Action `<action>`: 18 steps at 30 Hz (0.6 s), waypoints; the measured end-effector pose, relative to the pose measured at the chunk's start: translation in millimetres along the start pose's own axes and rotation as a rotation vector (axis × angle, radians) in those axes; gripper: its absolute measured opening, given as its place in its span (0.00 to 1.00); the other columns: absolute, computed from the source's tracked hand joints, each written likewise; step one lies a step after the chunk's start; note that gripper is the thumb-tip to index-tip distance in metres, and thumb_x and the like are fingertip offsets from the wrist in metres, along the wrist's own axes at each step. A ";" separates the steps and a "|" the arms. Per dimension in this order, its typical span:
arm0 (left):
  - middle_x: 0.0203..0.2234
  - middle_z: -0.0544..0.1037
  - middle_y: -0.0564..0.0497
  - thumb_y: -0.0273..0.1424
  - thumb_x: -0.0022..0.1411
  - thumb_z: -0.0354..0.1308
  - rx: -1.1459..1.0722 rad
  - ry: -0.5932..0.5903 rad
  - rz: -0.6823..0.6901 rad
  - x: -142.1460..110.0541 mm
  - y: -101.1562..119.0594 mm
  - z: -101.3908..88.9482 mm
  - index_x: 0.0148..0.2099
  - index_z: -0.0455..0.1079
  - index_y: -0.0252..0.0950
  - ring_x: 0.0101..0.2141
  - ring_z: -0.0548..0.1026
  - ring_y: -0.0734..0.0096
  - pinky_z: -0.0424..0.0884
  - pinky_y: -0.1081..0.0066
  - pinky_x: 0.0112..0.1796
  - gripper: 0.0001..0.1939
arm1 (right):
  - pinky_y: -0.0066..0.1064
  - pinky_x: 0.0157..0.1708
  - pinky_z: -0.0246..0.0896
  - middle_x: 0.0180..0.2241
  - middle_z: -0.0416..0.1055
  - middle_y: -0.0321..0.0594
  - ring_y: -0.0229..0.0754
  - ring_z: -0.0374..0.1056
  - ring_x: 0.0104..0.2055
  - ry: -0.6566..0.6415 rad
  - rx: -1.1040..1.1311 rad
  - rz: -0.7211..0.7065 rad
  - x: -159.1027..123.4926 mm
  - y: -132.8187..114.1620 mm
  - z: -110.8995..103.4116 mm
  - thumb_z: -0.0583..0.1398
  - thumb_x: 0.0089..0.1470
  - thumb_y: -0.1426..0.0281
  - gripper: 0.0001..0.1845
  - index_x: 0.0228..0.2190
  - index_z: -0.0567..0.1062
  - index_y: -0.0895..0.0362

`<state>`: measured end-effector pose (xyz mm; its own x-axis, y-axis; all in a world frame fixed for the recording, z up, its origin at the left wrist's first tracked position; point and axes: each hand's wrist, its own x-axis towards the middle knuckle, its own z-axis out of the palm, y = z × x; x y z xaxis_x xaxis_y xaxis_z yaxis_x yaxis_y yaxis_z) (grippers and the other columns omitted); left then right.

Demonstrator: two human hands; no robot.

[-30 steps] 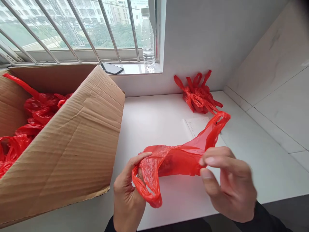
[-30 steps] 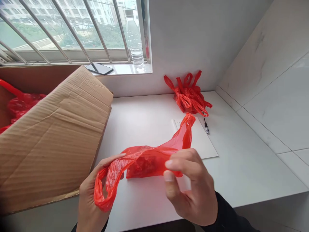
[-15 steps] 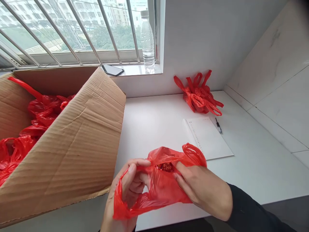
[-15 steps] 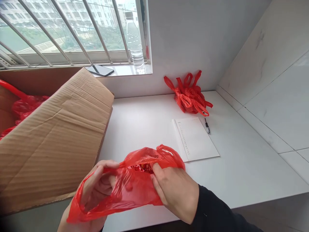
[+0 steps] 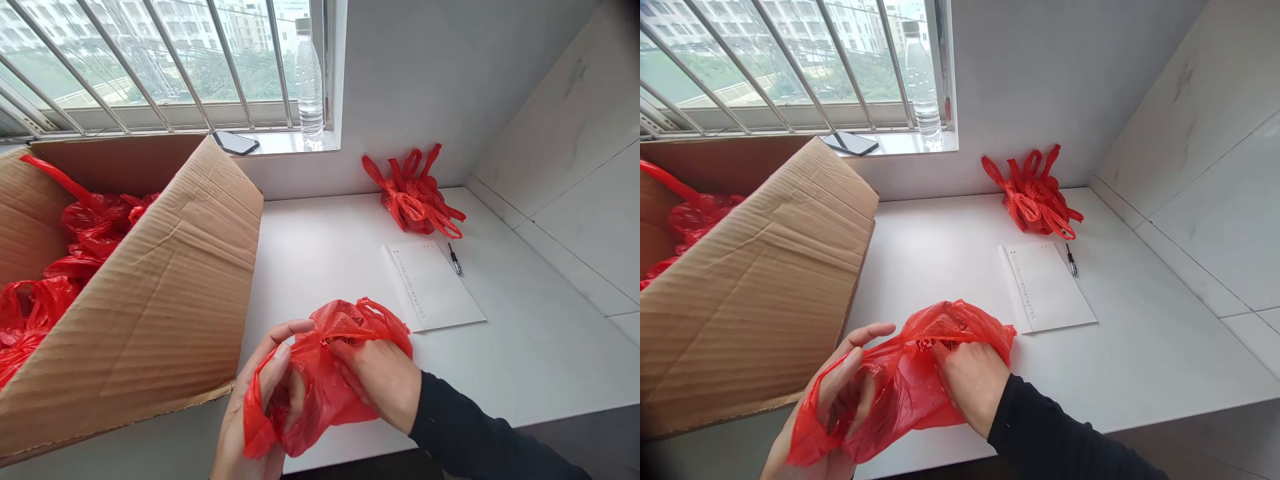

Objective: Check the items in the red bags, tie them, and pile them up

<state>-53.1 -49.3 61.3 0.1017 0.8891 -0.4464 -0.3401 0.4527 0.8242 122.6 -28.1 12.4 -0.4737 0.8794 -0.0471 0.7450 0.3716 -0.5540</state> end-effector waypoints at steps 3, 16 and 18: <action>0.10 0.58 0.61 0.46 0.63 0.59 -0.008 0.029 0.019 -0.3 -2.2 0.7 0.62 0.63 0.36 0.15 0.51 0.79 0.51 0.76 0.21 0.30 | 0.35 0.33 0.62 0.41 0.77 0.41 0.46 0.72 0.38 -0.038 0.011 0.048 -1.6 1.1 1.9 0.52 0.62 0.74 0.13 0.44 0.73 0.53; 0.08 0.65 0.57 0.43 0.62 0.60 -0.022 0.039 0.071 6.5 -5.5 1.9 0.64 0.64 0.35 0.11 0.59 0.77 0.60 0.77 0.19 0.31 | 0.36 0.23 0.52 0.24 0.71 0.41 0.44 0.66 0.23 -0.030 -0.088 0.221 -2.8 15.4 1.0 0.43 0.68 0.63 0.21 0.28 0.68 0.54; 0.08 0.67 0.55 0.44 0.62 0.61 -0.020 0.036 0.088 8.5 -7.9 2.9 0.66 0.63 0.36 0.11 0.60 0.76 0.60 0.77 0.18 0.34 | 0.37 0.24 0.54 0.26 0.72 0.41 0.45 0.68 0.25 -0.020 -0.073 0.212 -2.1 17.9 -0.1 0.46 0.67 0.64 0.18 0.30 0.69 0.54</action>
<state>-46.8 -45.1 52.0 0.0371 0.9222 -0.3850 -0.3647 0.3712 0.8540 136.9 -23.3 2.6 -0.3110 0.9346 -0.1727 0.8609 0.2000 -0.4679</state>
